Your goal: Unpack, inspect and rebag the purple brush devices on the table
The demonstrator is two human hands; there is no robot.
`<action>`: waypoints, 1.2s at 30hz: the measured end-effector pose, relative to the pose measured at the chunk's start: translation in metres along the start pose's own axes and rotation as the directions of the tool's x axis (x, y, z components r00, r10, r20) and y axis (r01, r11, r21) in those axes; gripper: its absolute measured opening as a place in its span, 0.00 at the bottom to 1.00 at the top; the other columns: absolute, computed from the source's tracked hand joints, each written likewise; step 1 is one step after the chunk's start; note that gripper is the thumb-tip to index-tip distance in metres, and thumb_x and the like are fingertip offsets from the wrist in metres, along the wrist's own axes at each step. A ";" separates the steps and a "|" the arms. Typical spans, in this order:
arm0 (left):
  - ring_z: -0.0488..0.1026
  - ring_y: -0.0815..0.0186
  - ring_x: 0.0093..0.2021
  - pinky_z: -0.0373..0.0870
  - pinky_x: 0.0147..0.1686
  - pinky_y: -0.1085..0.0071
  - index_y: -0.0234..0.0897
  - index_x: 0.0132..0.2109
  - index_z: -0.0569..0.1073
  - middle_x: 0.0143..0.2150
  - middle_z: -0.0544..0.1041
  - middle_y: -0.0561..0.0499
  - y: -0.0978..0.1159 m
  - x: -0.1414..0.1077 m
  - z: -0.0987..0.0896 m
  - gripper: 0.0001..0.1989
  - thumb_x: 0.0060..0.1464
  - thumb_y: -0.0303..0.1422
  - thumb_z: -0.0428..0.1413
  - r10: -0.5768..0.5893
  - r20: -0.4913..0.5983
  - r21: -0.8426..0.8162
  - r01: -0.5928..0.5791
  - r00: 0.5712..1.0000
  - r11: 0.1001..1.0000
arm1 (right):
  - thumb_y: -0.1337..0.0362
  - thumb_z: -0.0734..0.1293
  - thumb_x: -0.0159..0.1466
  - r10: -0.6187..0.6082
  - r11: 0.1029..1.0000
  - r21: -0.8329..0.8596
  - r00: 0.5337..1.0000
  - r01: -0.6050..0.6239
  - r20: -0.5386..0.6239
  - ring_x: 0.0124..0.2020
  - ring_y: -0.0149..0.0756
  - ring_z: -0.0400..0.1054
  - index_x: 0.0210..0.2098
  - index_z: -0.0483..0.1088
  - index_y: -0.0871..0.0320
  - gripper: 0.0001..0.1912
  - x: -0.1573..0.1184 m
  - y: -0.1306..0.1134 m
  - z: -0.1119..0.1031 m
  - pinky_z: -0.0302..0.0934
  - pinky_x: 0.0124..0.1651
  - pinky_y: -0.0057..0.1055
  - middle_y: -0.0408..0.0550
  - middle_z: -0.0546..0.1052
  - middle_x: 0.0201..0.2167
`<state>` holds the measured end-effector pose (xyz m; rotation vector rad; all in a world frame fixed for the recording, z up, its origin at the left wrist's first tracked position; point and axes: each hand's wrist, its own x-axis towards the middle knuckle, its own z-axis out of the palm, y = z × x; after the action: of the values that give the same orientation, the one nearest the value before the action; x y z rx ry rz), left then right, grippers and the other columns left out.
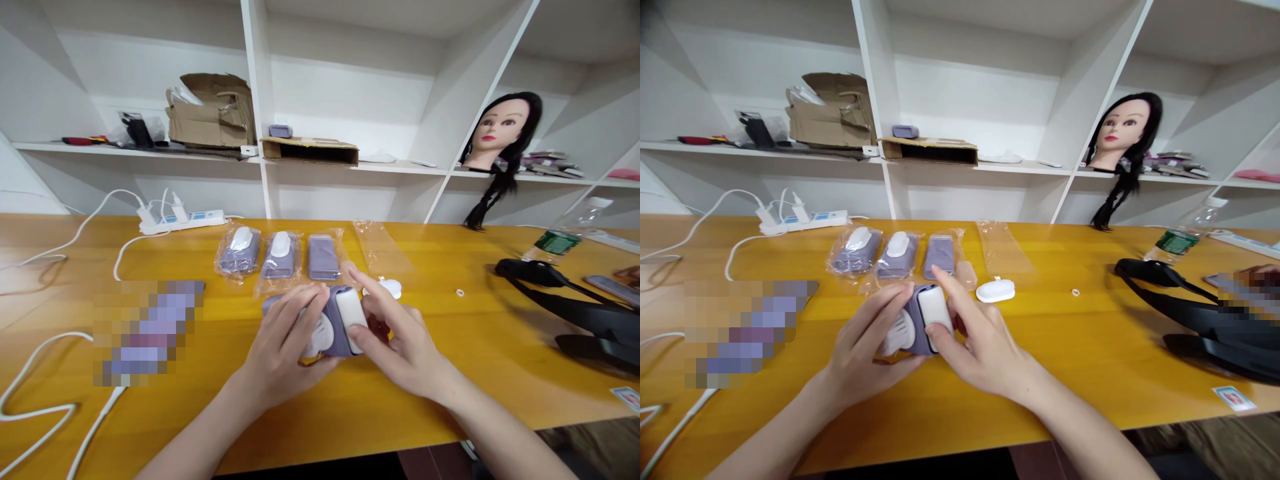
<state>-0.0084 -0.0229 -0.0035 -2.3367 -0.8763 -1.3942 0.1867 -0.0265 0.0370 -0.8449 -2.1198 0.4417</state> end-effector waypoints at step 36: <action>0.66 0.57 0.57 0.62 0.56 0.59 0.39 0.57 0.65 0.58 0.69 0.47 -0.002 0.018 -0.009 0.35 0.39 0.39 0.62 -0.574 0.429 -0.049 0.653 0.697 0.756 | 0.66 0.65 0.52 0.524 0.627 -0.769 0.798 -0.124 0.298 0.40 0.45 0.68 0.36 0.75 0.56 0.12 0.028 0.123 -0.044 0.54 0.35 0.31 0.54 0.75 0.37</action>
<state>-0.0094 -0.0197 0.0165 -2.6530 -1.8739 -1.2734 0.2593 0.0820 0.0113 -1.7822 -2.6684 -0.0475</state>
